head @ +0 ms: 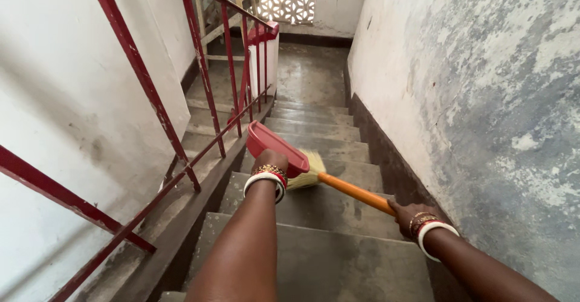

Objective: The person sweeps the concrete steps of an indoor stairwell with a broom, collecting dust into a red dustpan.

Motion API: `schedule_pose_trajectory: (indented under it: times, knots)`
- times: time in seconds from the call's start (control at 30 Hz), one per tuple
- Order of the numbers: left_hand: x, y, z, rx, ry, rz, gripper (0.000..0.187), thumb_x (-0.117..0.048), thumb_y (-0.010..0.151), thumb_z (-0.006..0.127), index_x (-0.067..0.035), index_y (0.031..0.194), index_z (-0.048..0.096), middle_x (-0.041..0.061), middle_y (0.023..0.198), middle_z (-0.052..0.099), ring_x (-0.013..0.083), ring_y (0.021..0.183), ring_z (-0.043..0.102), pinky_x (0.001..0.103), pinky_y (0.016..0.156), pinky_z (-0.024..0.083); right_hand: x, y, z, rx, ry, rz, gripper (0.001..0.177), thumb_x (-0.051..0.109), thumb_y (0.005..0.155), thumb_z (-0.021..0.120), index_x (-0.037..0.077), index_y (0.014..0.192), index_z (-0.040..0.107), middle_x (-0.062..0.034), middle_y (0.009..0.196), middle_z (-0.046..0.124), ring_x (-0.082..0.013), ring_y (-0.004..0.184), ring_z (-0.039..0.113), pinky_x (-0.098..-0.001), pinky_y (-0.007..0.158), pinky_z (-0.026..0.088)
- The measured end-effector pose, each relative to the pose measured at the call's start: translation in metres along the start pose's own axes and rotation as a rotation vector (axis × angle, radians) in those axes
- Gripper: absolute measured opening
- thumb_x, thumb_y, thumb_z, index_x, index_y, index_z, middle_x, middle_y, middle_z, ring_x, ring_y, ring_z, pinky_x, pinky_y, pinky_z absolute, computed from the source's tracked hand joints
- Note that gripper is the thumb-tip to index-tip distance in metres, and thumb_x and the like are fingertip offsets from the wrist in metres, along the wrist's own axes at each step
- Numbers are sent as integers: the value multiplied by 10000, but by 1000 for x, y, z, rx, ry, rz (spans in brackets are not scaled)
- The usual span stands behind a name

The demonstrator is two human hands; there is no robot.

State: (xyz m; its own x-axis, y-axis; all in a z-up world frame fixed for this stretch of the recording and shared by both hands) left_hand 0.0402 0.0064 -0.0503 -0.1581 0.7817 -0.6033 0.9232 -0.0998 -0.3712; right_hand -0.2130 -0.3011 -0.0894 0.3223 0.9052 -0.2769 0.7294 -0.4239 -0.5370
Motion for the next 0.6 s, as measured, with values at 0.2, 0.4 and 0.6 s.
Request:
schedule_pose_trajectory:
  times: [0.2,0.4,0.6]
  knots:
    - [-5,10,6,13,129,77,390,-265,953,507,-45,1203,712,250,1278,660,414,1197,659,495,1003,539,-22,-22,42,130,51,28,691,339,1026,514,470,1612,173,-105,1245,718,-285,1096,727,-464,924,577]
    - [-33,-26,4,65,-59,-26,400,-285,934,556,-37,1201,722,285,1265,664,432,1213,641,486,1033,520,-90,-5,74,199,50,144,450,474,1091,396,480,1508,225,-128,1240,616,-300,1035,677,-457,861,563]
    - [-43,-40,-3,75,-44,-14,407,-295,914,573,-50,1203,721,272,1266,670,419,1212,651,483,1034,524,-90,29,141,239,743,165,298,349,1035,526,257,1260,352,-111,899,555,-275,728,578,-436,643,503]
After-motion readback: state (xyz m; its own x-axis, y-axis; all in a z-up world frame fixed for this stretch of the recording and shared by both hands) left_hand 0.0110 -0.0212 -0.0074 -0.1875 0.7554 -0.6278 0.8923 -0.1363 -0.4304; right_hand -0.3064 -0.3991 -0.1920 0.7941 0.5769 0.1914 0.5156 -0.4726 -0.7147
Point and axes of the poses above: each hand's wrist, its own y-axis towards the middle knuckle, its own z-axis out of the palm, x = y × z, the point moved 1 cm from there along y, towards the middle knuckle
